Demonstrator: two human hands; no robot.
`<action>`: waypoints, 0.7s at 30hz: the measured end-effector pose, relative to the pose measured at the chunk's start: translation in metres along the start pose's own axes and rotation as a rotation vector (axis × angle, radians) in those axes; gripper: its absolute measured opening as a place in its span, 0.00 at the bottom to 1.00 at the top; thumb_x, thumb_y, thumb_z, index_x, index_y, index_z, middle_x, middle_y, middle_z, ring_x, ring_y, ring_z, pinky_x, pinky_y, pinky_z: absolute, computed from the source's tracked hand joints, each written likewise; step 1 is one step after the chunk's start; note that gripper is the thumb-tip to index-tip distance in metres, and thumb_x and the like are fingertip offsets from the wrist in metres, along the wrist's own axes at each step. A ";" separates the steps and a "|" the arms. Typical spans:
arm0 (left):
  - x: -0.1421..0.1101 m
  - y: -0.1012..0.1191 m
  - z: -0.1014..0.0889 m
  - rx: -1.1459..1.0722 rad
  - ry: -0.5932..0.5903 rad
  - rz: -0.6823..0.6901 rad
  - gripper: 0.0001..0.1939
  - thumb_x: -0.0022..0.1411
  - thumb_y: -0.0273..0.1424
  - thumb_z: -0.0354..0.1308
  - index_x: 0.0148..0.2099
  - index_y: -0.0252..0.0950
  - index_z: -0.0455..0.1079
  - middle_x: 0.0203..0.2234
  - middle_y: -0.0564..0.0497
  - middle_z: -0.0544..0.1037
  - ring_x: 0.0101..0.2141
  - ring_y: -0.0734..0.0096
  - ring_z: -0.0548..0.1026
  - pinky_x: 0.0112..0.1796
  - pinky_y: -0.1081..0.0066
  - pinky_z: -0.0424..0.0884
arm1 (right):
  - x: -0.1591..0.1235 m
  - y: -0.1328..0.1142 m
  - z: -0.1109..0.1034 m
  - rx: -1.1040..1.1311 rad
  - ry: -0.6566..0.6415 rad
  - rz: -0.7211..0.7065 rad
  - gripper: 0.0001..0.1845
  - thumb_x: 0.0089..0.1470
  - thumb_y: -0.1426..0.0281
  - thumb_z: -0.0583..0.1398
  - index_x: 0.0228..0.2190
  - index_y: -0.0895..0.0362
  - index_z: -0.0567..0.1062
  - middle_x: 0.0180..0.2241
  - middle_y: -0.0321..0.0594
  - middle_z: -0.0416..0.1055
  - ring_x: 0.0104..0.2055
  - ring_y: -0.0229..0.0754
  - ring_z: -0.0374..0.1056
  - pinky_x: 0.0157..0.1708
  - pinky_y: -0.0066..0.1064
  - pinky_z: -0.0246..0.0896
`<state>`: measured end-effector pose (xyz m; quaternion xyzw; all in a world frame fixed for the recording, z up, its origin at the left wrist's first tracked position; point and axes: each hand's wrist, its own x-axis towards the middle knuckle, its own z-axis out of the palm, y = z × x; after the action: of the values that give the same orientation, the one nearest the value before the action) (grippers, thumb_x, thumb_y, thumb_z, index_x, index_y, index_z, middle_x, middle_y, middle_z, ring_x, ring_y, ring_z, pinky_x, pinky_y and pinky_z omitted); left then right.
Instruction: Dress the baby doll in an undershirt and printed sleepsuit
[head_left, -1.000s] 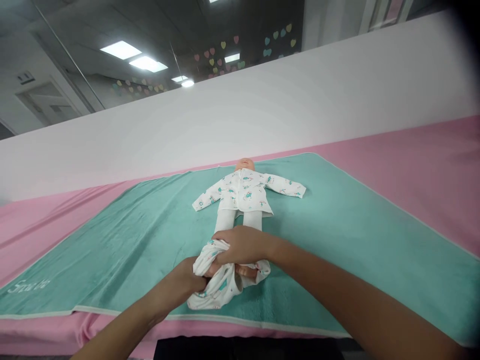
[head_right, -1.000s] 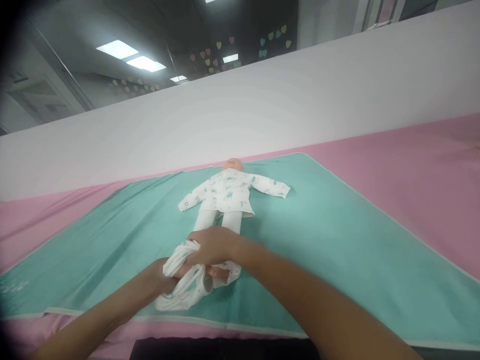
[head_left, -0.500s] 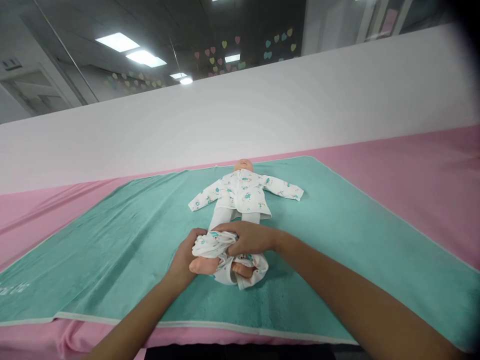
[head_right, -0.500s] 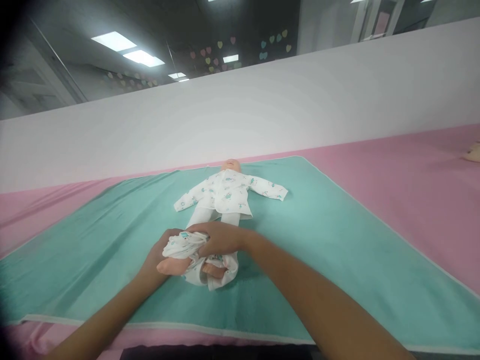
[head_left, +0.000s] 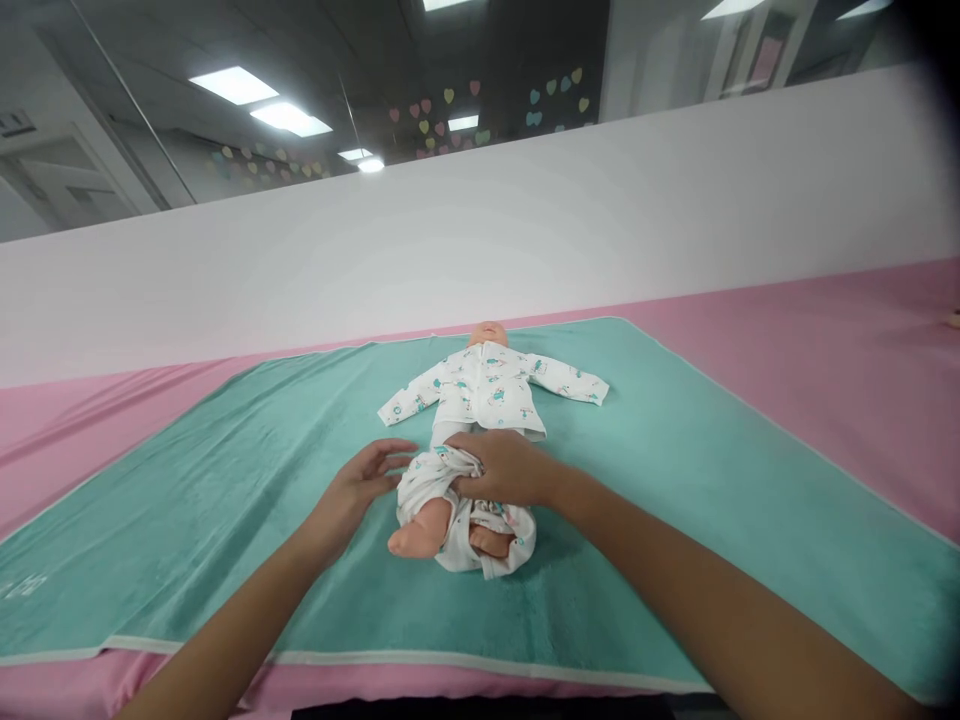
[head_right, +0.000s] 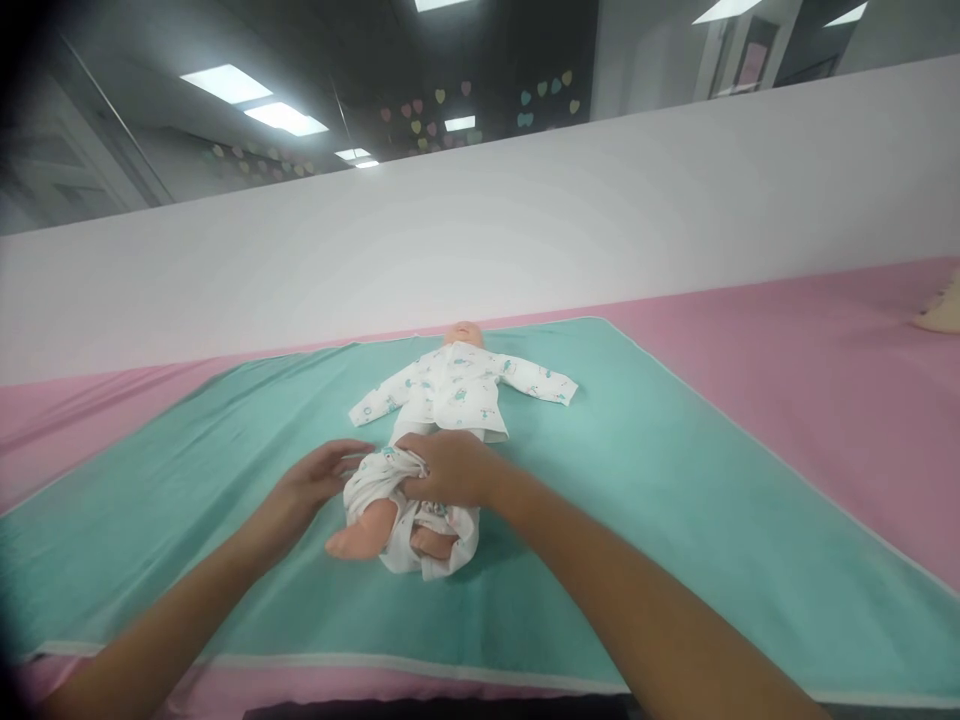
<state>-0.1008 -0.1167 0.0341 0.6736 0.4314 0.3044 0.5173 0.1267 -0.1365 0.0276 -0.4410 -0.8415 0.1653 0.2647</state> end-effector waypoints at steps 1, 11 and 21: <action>0.009 0.003 0.001 0.032 0.061 0.021 0.18 0.56 0.36 0.53 0.49 0.40 0.62 0.48 0.46 0.69 0.49 0.60 0.67 0.45 0.65 0.65 | 0.000 0.000 0.001 0.005 0.007 0.006 0.14 0.47 0.62 0.57 0.37 0.53 0.69 0.28 0.34 0.69 0.30 0.39 0.62 0.28 0.29 0.48; 0.136 -0.024 0.039 0.490 0.234 0.425 0.31 0.40 0.31 0.63 0.50 0.36 0.62 0.51 0.42 0.62 0.54 0.54 0.59 0.54 0.55 0.55 | 0.006 0.020 -0.001 0.505 0.252 0.002 0.18 0.52 0.60 0.56 0.42 0.55 0.66 0.39 0.40 0.67 0.40 0.39 0.65 0.39 0.31 0.59; 0.116 -0.031 0.038 0.476 0.223 0.466 0.12 0.47 0.24 0.53 0.37 0.37 0.62 0.52 0.44 0.61 0.55 0.60 0.57 0.51 0.61 0.57 | 0.019 0.045 0.016 -0.206 0.474 0.151 0.25 0.43 0.73 0.60 0.46 0.54 0.65 0.52 0.44 0.58 0.55 0.49 0.52 0.53 0.45 0.46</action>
<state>-0.0251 -0.0261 -0.0103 0.8182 0.3790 0.3768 0.2120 0.1380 -0.0967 -0.0030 -0.5536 -0.7330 -0.0097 0.3950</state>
